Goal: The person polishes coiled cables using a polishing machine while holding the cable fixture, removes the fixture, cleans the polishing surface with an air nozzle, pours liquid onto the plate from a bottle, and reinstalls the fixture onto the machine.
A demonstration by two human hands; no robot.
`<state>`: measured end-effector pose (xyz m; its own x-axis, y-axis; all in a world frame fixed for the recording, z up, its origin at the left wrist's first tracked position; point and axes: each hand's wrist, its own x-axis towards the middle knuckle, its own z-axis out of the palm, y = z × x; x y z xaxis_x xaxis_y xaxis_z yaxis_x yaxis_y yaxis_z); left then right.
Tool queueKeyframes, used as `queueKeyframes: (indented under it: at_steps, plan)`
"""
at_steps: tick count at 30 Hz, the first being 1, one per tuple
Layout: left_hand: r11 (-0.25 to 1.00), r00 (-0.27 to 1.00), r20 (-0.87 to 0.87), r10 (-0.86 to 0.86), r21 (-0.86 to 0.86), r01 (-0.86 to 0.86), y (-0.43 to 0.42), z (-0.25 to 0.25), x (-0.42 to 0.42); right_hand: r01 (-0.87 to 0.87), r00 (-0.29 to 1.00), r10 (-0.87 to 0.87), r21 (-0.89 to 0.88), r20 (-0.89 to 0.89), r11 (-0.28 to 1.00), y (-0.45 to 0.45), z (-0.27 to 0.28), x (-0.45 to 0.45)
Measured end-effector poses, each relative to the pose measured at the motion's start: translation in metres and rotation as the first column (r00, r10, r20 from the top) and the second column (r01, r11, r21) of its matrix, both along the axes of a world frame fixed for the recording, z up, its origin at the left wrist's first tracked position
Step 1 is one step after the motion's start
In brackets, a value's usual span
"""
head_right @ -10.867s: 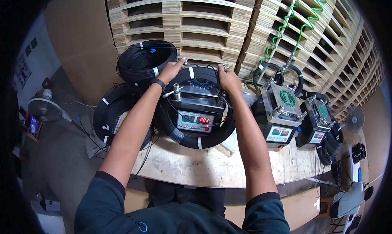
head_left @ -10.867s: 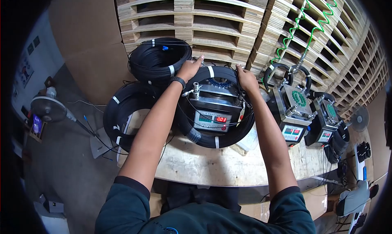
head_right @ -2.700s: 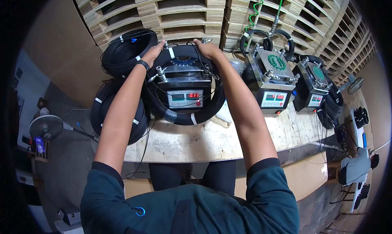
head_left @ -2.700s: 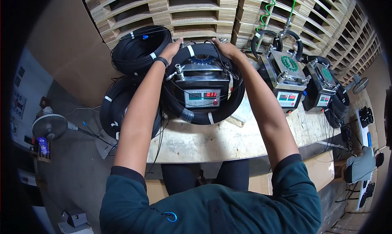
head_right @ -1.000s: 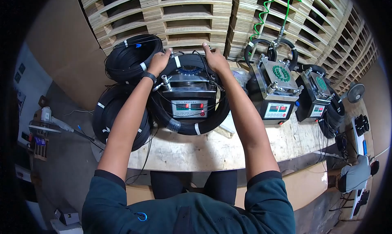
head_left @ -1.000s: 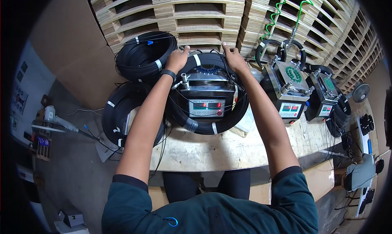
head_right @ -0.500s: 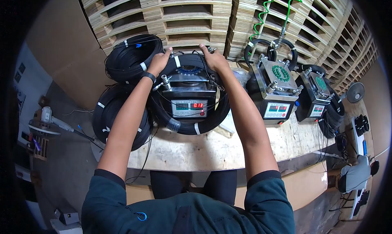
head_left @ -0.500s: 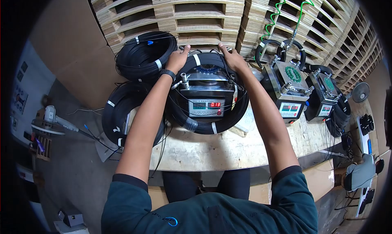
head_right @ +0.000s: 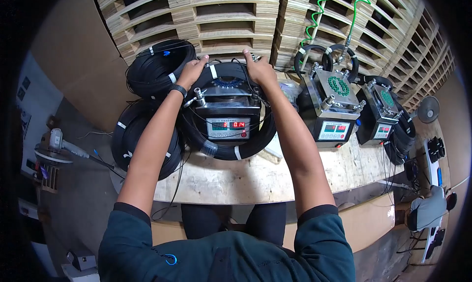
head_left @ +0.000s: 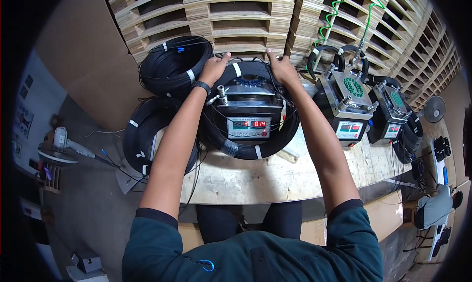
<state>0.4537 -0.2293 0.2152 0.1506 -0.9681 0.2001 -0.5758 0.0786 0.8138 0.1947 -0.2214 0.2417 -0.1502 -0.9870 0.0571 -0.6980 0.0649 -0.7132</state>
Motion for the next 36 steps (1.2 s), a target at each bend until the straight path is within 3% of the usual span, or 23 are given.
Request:
queueKeyframes:
  at_steps: [4, 6, 10, 12, 15, 18, 22, 25, 28, 30, 32, 34, 36]
  plan:
    - [0.999, 1.000, -0.004, 0.007, 0.039, -0.007, -0.003, 0.000, -0.002, -0.007, 0.997, 0.010, 0.040, -0.079, 0.999, -0.019, -0.010, -0.003]
    - [0.999, 0.999, 0.043, -0.004, 0.033, 0.002, -0.010, -0.003, 0.000, -0.093, 0.989, 0.095, 0.028, -0.111, 0.995, -0.040, -0.024, -0.006]
    - [0.993, 0.993, 0.112, 0.036, 0.109, -0.048, -0.008, 0.001, 0.000, -0.087, 0.996, 0.086, 0.027, 0.031, 0.996, -0.015, -0.006, 0.000]
    - [0.985, 0.986, 0.065, 0.153, -0.091, -0.147, -0.001, -0.002, -0.003, -0.095, 0.994, 0.091, 0.052, 0.065, 0.994, -0.013, -0.003, -0.002]
    - [0.966, 0.985, -0.045, 0.166, -0.195, -0.172, 0.006, -0.003, 0.002, -0.055, 0.987, 0.054, 0.002, 0.152, 0.999, -0.011, -0.006, 0.000]
    - [0.959, 0.981, -0.159, 0.107, -0.245, -0.144, -0.018, -0.024, 0.011, -0.026, 0.986, 0.033, -0.049, 0.163, 0.998, -0.010, -0.009, 0.000]
    - [0.966, 0.985, -0.171, 0.028, -0.250, -0.071, -0.021, -0.025, 0.011, 0.047, 0.997, -0.044, -0.058, 0.057, 0.997, -0.013, -0.016, -0.001]
    - [0.981, 0.991, -0.040, 0.130, -0.142, -0.134, -0.007, -0.016, 0.004, 0.032, 0.999, -0.033, -0.048, -0.021, 0.998, -0.013, -0.015, -0.001]
    - [0.979, 0.982, -0.019, 0.187, -0.075, -0.188, -0.005, -0.014, 0.001, -0.006, 0.997, 0.007, 0.017, -0.081, 1.000, -0.023, -0.015, -0.006]
    - [0.990, 0.990, -0.037, 0.137, -0.012, -0.137, -0.015, -0.016, 0.007, -0.074, 0.997, 0.074, 0.017, -0.012, 0.997, -0.034, -0.022, -0.006]
    - [0.991, 0.998, -0.044, 0.052, 0.128, -0.046, -0.018, -0.010, 0.010, -0.017, 0.999, 0.016, 0.028, 0.047, 0.999, -0.050, -0.025, -0.009]
    - [0.938, 0.964, -0.263, -0.039, 0.322, 0.126, -0.026, -0.006, 0.012, -0.210, 0.952, 0.138, 0.254, 0.274, 0.944, -0.054, -0.019, -0.019]
    - [0.959, 0.975, -0.218, -0.053, 0.261, 0.110, -0.037, -0.006, 0.010, -0.251, 0.939, 0.169, 0.260, 0.299, 0.933, -0.062, -0.015, -0.017]
